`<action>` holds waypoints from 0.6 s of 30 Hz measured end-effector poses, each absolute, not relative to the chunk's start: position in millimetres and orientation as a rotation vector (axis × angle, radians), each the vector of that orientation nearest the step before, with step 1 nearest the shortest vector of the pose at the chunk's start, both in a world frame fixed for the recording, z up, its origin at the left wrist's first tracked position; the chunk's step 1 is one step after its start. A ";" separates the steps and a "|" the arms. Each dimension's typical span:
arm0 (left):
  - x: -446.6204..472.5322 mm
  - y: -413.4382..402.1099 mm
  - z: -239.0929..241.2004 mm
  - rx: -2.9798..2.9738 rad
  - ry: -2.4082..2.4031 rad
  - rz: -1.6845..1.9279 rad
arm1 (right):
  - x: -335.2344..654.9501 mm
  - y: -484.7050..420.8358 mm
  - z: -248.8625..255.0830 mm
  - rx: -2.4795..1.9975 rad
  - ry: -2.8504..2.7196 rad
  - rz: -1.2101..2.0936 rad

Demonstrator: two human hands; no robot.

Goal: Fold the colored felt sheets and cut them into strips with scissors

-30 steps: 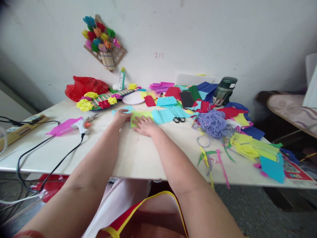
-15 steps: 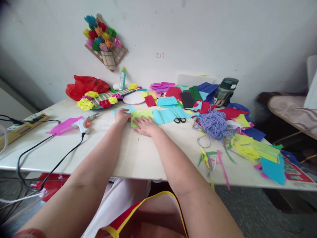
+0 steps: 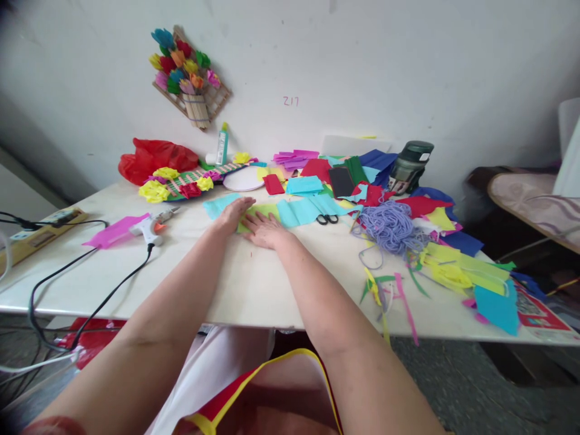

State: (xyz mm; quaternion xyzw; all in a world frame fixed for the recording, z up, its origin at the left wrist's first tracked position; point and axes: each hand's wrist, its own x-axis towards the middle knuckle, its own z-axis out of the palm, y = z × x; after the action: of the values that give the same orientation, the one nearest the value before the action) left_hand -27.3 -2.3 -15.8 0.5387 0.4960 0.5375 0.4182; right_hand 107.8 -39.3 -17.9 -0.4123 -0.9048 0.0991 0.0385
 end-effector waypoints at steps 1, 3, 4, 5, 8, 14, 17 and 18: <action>-27.1 -2.9 -17.4 1.313 1.204 1.317 | 107.3 -39.9 -17.4 -1.261 -2.768 0.311; -28.8 -3.4 -19.9 1.270 1.176 1.274 | 106.4 -41.0 -16.0 -1.266 -2.764 0.326; -30.3 -3.0 -20.8 1.274 1.164 1.260 | 106.5 -41.1 -15.2 -1.274 -2.761 0.339; -31.9 -2.2 -21.7 1.290 1.156 1.248 | 107.3 -40.6 -14.3 -1.284 -2.755 0.361; -35.6 1.4 -24.1 1.442 1.163 1.189 | 116.0 -34.4 -12.9 -1.324 -2.713 0.456; -32.7 -0.4 -21.9 1.935 1.477 0.836 | 154.2 -13.3 -17.0 -1.555 -2.558 0.436; -29.3 -6.0 -17.8 2.097 1.545 0.676 | 165.1 -8.5 -19.7 -1.556 -2.523 0.433; -28.4 -7.7 -16.7 2.136 1.544 0.638 | 166.5 -7.5 -20.4 -1.547 -2.519 0.432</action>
State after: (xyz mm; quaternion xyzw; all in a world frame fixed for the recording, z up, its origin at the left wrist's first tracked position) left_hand -28.4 -7.7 -16.7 0.7695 0.5563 0.2300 0.2133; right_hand 166.5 -7.5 -20.4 -0.5163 -0.8407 0.1441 0.0771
